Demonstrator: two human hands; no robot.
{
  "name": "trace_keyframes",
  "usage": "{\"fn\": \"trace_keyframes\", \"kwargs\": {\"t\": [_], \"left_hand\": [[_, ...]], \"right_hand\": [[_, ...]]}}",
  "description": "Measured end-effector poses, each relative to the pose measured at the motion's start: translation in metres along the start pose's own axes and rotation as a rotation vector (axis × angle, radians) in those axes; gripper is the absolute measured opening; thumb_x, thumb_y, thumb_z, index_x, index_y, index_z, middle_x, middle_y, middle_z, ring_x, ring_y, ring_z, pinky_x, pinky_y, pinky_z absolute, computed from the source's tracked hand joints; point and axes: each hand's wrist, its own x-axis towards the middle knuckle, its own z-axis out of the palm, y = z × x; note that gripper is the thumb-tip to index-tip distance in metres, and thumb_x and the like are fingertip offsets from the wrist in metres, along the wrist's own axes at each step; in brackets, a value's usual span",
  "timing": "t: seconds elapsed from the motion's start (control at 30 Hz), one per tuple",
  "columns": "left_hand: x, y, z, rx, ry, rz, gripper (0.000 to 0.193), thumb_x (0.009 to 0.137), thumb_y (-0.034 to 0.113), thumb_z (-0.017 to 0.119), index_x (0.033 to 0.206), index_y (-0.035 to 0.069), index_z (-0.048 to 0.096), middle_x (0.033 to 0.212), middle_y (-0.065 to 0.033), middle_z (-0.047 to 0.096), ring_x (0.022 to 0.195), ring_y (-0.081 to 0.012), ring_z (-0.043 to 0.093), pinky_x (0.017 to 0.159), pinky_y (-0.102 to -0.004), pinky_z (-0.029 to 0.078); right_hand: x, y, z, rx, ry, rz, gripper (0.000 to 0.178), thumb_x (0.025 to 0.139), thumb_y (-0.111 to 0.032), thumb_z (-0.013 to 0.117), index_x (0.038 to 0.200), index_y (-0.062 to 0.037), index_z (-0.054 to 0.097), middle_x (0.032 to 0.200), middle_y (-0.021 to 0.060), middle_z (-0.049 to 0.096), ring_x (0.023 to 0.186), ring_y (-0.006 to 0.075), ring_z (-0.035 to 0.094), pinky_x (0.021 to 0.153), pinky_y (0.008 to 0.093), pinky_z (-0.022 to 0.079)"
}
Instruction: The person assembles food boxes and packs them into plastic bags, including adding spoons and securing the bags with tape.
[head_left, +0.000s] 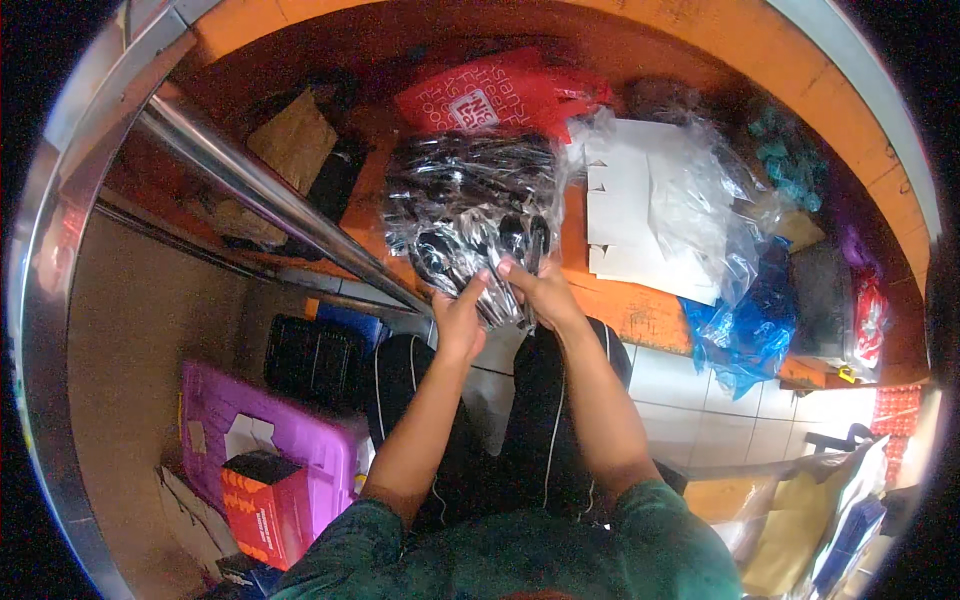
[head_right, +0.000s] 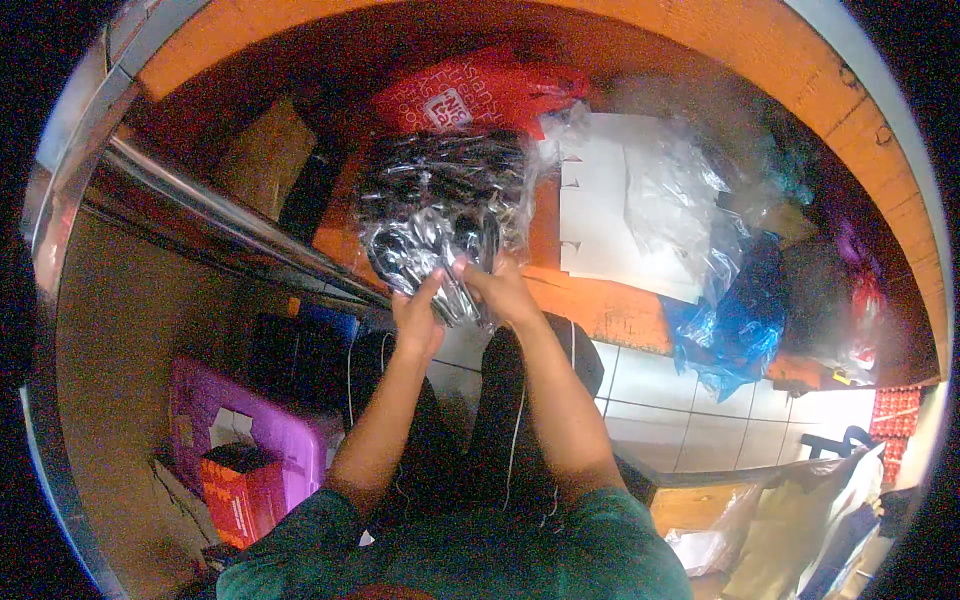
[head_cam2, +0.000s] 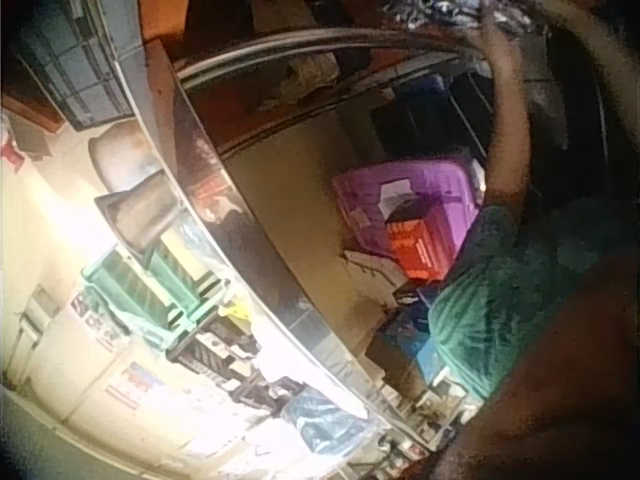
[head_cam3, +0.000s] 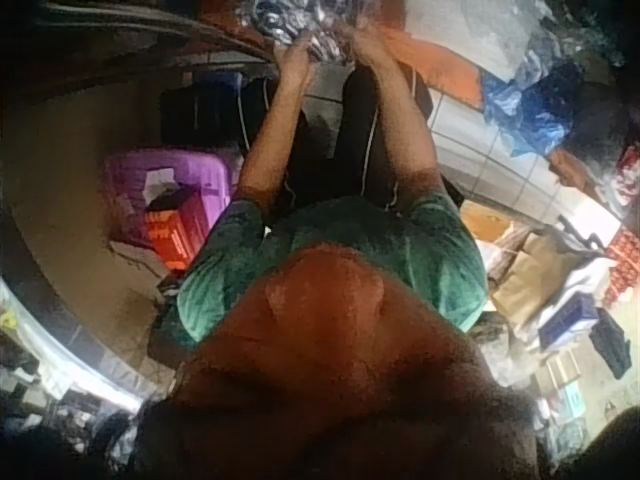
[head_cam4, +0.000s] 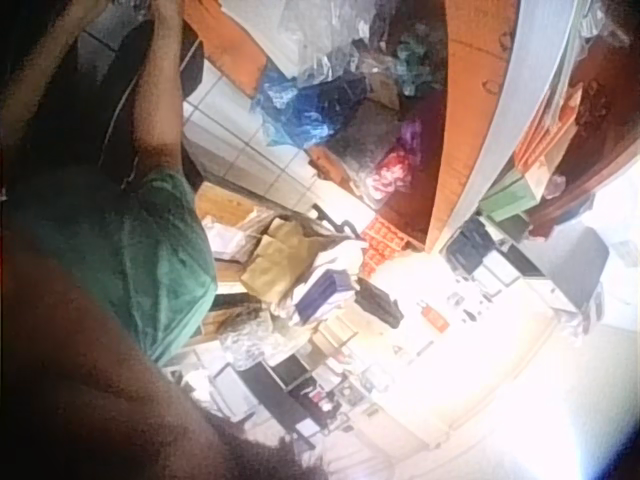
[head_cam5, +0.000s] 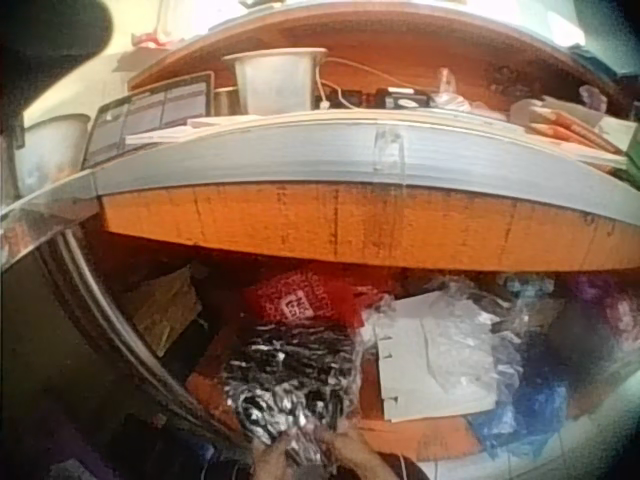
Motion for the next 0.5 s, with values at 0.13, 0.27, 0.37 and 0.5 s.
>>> {"fn": "trace_keyframes", "kwargs": {"t": [0.13, 0.27, 0.37, 0.5], "left_hand": [[0.006, -0.004, -0.008, 0.02, -0.003, 0.035, 0.029, 0.083, -0.005, 0.064, 0.11, 0.002, 0.056, 0.103, -0.0076, 0.065, 0.086, -0.0175, 0.065, 0.078, -0.031, 0.052], [0.007, -0.004, -0.008, 0.094, -0.052, 0.031, 0.028, 0.083, -0.004, 0.065, 0.11, 0.001, 0.058, 0.1, -0.0077, 0.066, 0.084, -0.0176, 0.066, 0.07, -0.03, 0.056], [0.006, -0.006, -0.001, 0.146, -0.038, 0.103, 0.029, 0.082, -0.005, 0.066, 0.109, 0.001, 0.058, 0.1, -0.0075, 0.066, 0.084, -0.0175, 0.066, 0.071, -0.0302, 0.056], [-0.002, -0.002, 0.005, 0.137, -0.031, 0.025, 0.033, 0.079, -0.005, 0.07, 0.109, 0.001, 0.058, 0.102, -0.0057, 0.066, 0.086, -0.0145, 0.064, 0.076, -0.0289, 0.053]], "right_hand": [[-0.001, -0.008, 0.008, 0.037, 0.108, -0.042, 0.013, 0.09, -0.021, 0.065, 0.089, -0.0097, 0.058, 0.068, -0.0049, 0.052, 0.054, 0.0052, 0.042, 0.048, 0.024, 0.034], [0.004, 0.002, 0.0, -0.01, 0.07, -0.056, 0.015, 0.093, -0.023, 0.063, 0.094, -0.0087, 0.058, 0.069, -0.0041, 0.051, 0.055, 0.0054, 0.042, 0.049, 0.0242, 0.034], [0.006, 0.009, 0.003, -0.03, 0.09, -0.026, 0.021, 0.094, -0.026, 0.062, 0.1, -0.0063, 0.058, 0.074, -0.0011, 0.057, 0.061, 0.0088, 0.05, 0.054, 0.0273, 0.041], [0.009, 0.014, 0.006, -0.054, 0.26, -0.118, 0.028, 0.093, -0.027, 0.062, 0.106, -0.0021, 0.058, 0.086, 0.0044, 0.065, 0.076, 0.0145, 0.058, 0.071, 0.0319, 0.048]]}}
